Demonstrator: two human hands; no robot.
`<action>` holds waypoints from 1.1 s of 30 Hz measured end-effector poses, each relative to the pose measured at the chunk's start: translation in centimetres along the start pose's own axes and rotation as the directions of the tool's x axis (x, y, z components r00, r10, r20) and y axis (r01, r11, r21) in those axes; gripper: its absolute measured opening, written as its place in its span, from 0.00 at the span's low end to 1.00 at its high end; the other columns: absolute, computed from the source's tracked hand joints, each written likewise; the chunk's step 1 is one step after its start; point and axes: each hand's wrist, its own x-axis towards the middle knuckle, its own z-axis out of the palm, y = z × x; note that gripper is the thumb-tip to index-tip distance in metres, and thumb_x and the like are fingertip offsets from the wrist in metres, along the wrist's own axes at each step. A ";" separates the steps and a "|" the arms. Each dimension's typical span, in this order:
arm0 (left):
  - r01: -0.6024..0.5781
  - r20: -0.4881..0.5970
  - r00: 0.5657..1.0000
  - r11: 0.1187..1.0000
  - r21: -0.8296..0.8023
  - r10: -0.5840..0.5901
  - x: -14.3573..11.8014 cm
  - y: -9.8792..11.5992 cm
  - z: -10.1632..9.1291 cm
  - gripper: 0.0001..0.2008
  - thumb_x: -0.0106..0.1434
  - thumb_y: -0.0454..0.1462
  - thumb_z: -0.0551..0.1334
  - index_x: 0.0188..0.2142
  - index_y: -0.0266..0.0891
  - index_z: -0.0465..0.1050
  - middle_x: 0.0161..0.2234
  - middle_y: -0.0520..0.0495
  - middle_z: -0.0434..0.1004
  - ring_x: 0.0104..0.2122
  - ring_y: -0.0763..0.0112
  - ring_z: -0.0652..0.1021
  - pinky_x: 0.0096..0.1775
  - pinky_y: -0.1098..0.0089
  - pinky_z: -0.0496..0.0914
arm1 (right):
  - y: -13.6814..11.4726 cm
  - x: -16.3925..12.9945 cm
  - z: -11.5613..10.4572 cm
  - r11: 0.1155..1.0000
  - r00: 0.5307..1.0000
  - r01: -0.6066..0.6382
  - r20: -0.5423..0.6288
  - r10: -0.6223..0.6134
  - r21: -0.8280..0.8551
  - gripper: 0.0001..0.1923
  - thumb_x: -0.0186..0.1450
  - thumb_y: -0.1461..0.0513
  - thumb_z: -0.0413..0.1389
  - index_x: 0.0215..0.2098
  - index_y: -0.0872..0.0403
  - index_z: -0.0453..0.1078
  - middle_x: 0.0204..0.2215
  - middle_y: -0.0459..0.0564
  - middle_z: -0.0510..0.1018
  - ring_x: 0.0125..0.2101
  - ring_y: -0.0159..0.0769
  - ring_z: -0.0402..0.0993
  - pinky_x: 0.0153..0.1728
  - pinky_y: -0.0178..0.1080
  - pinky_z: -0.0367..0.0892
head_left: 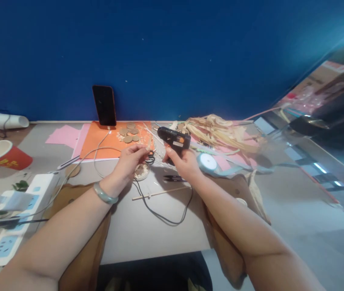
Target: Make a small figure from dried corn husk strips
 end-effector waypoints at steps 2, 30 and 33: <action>-0.039 -0.026 0.999 0.998 -0.051 0.037 0.1 0.1 -0.1 0.12 0.44 0.40 0.71 0.25 0.36 0.72 0.21 0.52 0.72 0.21 0.79 0.71 0.25 0.76 0.62 | -0.2 -0.3 -0.1 0.991 0.998 0.057 0.001 -0.057 -0.118 0.19 0.63 0.52 0.52 0.21 0.55 0.69 0.19 0.46 0.73 0.23 0.31 0.69 0.29 0.35 0.65; -0.200 -0.017 0.980 0.980 -0.018 0.199 0.1 0.2 -0.3 0.08 0.51 0.39 0.67 0.26 0.36 0.72 0.22 0.53 0.69 0.22 0.79 0.68 0.28 0.75 0.61 | -1.0 -1.1 0.0 0.948 0.992 0.127 0.022 -0.126 -0.293 0.18 0.63 0.51 0.51 0.25 0.53 0.71 0.13 0.46 0.67 0.19 0.35 0.65 0.24 0.37 0.63; -0.196 -0.022 0.980 0.980 -0.013 0.196 0.0 0.3 -0.2 0.08 0.51 0.39 0.67 0.26 0.36 0.73 0.22 0.53 0.69 0.23 0.79 0.68 0.28 0.75 0.61 | -0.8 -1.1 0.0 0.949 0.992 0.125 0.025 -0.123 -0.289 0.18 0.63 0.50 0.51 0.23 0.53 0.70 0.13 0.46 0.67 0.19 0.35 0.65 0.24 0.37 0.62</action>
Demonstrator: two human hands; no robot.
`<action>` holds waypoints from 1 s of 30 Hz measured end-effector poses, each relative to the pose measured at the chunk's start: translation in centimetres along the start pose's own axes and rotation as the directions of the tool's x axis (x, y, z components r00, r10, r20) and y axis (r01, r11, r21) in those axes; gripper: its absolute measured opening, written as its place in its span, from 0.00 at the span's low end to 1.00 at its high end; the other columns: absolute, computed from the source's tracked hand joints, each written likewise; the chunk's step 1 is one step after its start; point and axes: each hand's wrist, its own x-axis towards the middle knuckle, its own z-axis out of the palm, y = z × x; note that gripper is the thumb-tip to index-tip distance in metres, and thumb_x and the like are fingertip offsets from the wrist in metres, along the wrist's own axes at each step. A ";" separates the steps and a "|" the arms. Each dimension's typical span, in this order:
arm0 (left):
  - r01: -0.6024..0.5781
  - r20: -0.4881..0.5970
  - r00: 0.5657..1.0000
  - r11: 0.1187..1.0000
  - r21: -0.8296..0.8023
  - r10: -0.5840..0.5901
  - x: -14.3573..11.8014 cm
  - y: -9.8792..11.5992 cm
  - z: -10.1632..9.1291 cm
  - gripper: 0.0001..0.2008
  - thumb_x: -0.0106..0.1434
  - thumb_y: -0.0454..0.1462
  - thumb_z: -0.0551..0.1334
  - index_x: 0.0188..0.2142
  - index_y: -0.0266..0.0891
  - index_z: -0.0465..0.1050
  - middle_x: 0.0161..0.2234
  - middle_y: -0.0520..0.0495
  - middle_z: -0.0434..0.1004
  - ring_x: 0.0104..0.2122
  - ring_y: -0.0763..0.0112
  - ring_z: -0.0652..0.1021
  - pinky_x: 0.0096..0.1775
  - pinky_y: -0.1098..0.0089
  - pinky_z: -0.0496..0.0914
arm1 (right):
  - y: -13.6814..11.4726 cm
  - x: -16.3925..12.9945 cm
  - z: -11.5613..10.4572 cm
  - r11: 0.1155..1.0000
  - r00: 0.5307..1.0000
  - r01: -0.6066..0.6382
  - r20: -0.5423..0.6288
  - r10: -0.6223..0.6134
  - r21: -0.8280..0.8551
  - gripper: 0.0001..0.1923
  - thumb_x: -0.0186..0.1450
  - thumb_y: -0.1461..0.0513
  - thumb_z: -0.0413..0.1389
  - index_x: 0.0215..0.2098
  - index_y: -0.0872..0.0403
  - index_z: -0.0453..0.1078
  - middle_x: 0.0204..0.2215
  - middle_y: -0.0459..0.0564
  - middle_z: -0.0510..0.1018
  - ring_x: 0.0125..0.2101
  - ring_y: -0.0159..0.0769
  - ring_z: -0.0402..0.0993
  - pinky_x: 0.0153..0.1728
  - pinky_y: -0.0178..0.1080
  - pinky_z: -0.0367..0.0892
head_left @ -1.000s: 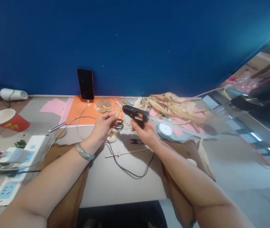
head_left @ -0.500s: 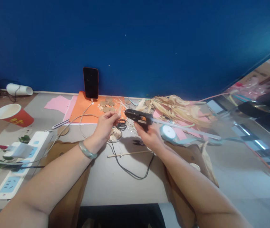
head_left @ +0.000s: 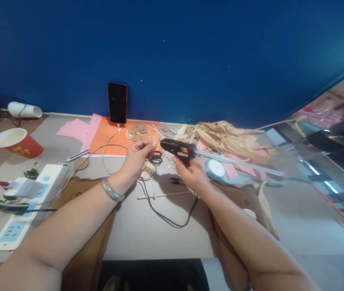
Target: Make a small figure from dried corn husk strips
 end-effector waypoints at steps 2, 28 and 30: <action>0.006 -0.008 1.000 1.000 0.009 -0.006 0.0 0.1 0.1 0.08 0.51 0.39 0.67 0.25 0.36 0.73 0.22 0.53 0.69 0.23 0.79 0.68 0.27 0.75 0.61 | 0.0 0.0 0.0 1.000 1.000 0.000 0.003 0.000 -0.001 0.18 0.64 0.51 0.51 0.23 0.53 0.69 0.13 0.46 0.67 0.19 0.35 0.65 0.24 0.38 0.62; 0.034 -0.009 0.999 0.999 -0.012 -0.034 -0.2 0.2 0.2 0.09 0.51 0.40 0.67 0.25 0.36 0.72 0.22 0.53 0.69 0.23 0.79 0.68 0.27 0.75 0.62 | 0.2 0.0 0.2 0.998 1.000 0.026 0.003 -0.026 -0.056 0.19 0.65 0.50 0.50 0.22 0.52 0.66 0.13 0.46 0.66 0.22 0.37 0.66 0.27 0.38 0.64; 0.039 -0.008 0.999 0.999 -0.013 -0.040 -0.2 0.2 0.2 0.09 0.50 0.40 0.67 0.25 0.36 0.72 0.22 0.53 0.69 0.23 0.78 0.69 0.27 0.74 0.62 | 0.2 0.0 0.2 0.998 1.000 0.026 0.004 -0.026 -0.051 0.20 0.64 0.50 0.50 0.21 0.52 0.66 0.13 0.46 0.66 0.22 0.37 0.66 0.26 0.38 0.64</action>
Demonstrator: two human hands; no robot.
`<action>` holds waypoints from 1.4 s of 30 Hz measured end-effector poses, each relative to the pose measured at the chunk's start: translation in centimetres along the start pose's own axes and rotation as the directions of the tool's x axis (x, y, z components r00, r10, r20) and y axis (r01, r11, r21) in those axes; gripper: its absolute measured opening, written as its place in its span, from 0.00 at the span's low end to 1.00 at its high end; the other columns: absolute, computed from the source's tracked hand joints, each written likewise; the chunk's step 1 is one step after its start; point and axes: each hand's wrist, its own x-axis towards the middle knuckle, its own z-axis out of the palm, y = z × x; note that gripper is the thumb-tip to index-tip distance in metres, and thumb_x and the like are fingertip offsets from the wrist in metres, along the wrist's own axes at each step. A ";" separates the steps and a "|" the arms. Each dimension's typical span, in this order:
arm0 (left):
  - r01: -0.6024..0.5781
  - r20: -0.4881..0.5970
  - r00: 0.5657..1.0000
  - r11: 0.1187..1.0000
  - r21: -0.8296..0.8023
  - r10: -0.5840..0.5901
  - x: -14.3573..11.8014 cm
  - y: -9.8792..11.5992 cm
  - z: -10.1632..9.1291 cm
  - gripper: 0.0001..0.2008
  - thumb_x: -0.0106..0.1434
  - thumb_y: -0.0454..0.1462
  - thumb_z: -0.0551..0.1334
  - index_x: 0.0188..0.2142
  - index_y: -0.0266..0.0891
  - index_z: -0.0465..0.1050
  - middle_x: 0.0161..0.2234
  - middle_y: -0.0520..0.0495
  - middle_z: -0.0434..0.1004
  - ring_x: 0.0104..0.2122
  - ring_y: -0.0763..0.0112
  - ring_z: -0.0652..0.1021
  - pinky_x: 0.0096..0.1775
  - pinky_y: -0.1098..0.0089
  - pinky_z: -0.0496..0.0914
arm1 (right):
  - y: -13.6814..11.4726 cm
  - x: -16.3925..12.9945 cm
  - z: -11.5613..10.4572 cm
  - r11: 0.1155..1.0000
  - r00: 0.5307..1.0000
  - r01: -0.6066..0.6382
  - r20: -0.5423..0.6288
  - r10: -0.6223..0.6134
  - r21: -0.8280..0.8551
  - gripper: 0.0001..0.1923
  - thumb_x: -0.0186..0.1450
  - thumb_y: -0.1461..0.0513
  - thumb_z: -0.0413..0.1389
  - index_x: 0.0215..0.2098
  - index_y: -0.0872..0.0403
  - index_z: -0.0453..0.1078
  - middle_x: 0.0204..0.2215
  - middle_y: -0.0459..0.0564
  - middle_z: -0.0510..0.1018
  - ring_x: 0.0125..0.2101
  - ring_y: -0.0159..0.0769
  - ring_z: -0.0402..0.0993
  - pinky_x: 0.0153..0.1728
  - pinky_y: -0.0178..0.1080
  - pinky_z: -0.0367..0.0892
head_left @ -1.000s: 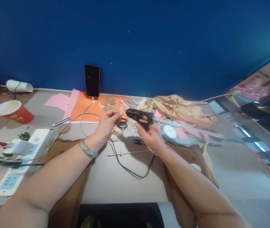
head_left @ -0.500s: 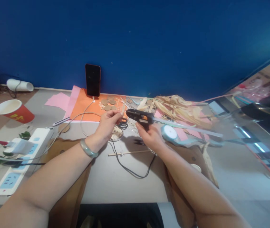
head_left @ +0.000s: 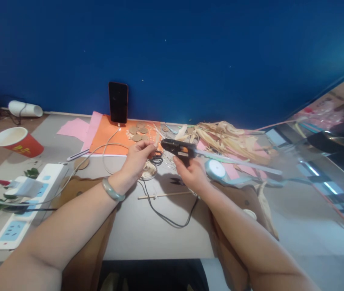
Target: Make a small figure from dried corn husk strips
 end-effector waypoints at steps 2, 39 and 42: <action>0.005 0.003 1.000 1.000 0.004 -0.005 0.0 0.0 0.0 0.09 0.51 0.40 0.67 0.25 0.36 0.72 0.22 0.53 0.70 0.23 0.78 0.69 0.27 0.74 0.62 | 0.1 0.0 0.0 1.000 1.000 -0.003 -0.004 0.003 0.006 0.21 0.64 0.50 0.50 0.19 0.52 0.65 0.13 0.46 0.67 0.21 0.37 0.66 0.25 0.38 0.63; 0.028 -0.060 0.998 0.999 -0.032 -0.030 0.4 -0.3 0.0 0.11 0.46 0.40 0.68 0.24 0.36 0.70 0.20 0.54 0.68 0.21 0.78 0.67 0.27 0.73 0.61 | 0.4 0.7 -0.3 0.550 0.958 -0.279 0.269 0.102 0.787 0.12 0.59 0.55 0.58 0.36 0.55 0.69 0.32 0.48 0.77 0.22 0.27 0.67 0.24 0.35 0.63; 0.027 -0.063 0.998 0.999 -0.022 -0.028 0.4 -0.3 0.0 0.10 0.46 0.39 0.68 0.24 0.36 0.70 0.20 0.53 0.69 0.21 0.78 0.68 0.27 0.73 0.61 | 0.4 0.7 -0.5 0.635 0.964 -0.250 0.247 0.095 0.731 0.14 0.61 0.54 0.56 0.39 0.55 0.70 0.30 0.48 0.76 0.19 0.25 0.61 0.22 0.35 0.59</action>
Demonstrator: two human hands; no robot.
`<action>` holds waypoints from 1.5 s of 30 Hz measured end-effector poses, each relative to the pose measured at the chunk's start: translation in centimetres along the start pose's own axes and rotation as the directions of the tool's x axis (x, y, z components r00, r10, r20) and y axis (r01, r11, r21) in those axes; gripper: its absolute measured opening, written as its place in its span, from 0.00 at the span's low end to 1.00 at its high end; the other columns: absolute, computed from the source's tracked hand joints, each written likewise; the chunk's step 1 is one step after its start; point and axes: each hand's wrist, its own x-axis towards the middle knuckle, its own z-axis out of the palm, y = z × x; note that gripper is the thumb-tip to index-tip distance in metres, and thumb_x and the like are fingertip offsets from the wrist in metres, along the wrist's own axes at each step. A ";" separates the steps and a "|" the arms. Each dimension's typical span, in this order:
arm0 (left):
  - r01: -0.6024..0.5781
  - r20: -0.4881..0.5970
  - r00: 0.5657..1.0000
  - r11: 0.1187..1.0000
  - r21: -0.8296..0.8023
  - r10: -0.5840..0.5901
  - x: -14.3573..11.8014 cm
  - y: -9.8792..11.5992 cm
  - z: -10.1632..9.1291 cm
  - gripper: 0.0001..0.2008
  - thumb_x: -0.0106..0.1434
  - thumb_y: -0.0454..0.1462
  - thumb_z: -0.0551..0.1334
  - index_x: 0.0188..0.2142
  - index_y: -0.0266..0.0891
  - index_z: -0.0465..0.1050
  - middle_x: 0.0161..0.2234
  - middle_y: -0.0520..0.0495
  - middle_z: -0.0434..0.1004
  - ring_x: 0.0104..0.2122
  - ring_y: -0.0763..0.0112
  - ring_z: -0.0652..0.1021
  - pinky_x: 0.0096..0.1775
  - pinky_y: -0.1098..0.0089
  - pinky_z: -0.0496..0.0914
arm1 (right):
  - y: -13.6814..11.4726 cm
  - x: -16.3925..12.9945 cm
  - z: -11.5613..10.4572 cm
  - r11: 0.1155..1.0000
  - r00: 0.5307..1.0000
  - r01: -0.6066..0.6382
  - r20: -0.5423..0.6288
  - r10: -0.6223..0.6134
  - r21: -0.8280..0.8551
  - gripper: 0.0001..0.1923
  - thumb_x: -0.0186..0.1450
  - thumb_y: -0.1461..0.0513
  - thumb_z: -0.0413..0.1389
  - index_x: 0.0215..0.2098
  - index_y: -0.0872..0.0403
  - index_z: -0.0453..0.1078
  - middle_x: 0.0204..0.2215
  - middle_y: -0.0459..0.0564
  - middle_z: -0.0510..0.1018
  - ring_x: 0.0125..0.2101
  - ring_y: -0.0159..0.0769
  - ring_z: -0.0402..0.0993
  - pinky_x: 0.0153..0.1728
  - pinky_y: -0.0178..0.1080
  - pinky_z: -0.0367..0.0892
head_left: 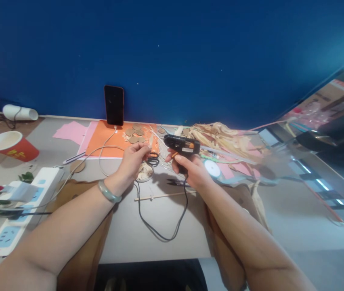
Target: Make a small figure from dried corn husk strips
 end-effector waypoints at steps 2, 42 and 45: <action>0.000 -0.002 1.000 1.000 0.006 0.000 0.0 0.0 0.0 0.10 0.47 0.39 0.68 0.25 0.36 0.70 0.20 0.53 0.69 0.22 0.77 0.68 0.27 0.73 0.61 | 0.0 0.0 -0.1 0.993 1.000 0.000 0.016 0.002 -0.119 0.15 0.62 0.53 0.54 0.37 0.56 0.71 0.24 0.45 0.73 0.19 0.26 0.60 0.23 0.35 0.58; -0.028 0.058 0.998 1.000 0.013 0.027 0.0 -0.4 -0.2 0.09 0.50 0.40 0.68 0.27 0.37 0.73 0.22 0.51 0.73 0.23 0.75 0.71 0.28 0.72 0.64 | -0.2 -0.9 1.0 0.761 0.996 0.017 -0.054 -0.068 -0.648 0.25 0.66 0.47 0.47 0.22 0.55 0.68 0.14 0.44 0.68 0.17 0.28 0.63 0.22 0.33 0.61; -0.034 0.059 0.998 0.999 0.015 0.033 0.1 -0.4 -0.2 0.09 0.50 0.40 0.67 0.26 0.37 0.72 0.22 0.51 0.72 0.23 0.76 0.71 0.28 0.73 0.64 | 0.0 -0.9 0.9 0.753 0.995 0.013 -0.065 -0.074 -0.658 0.25 0.66 0.47 0.46 0.22 0.55 0.68 0.14 0.44 0.68 0.17 0.28 0.64 0.23 0.33 0.61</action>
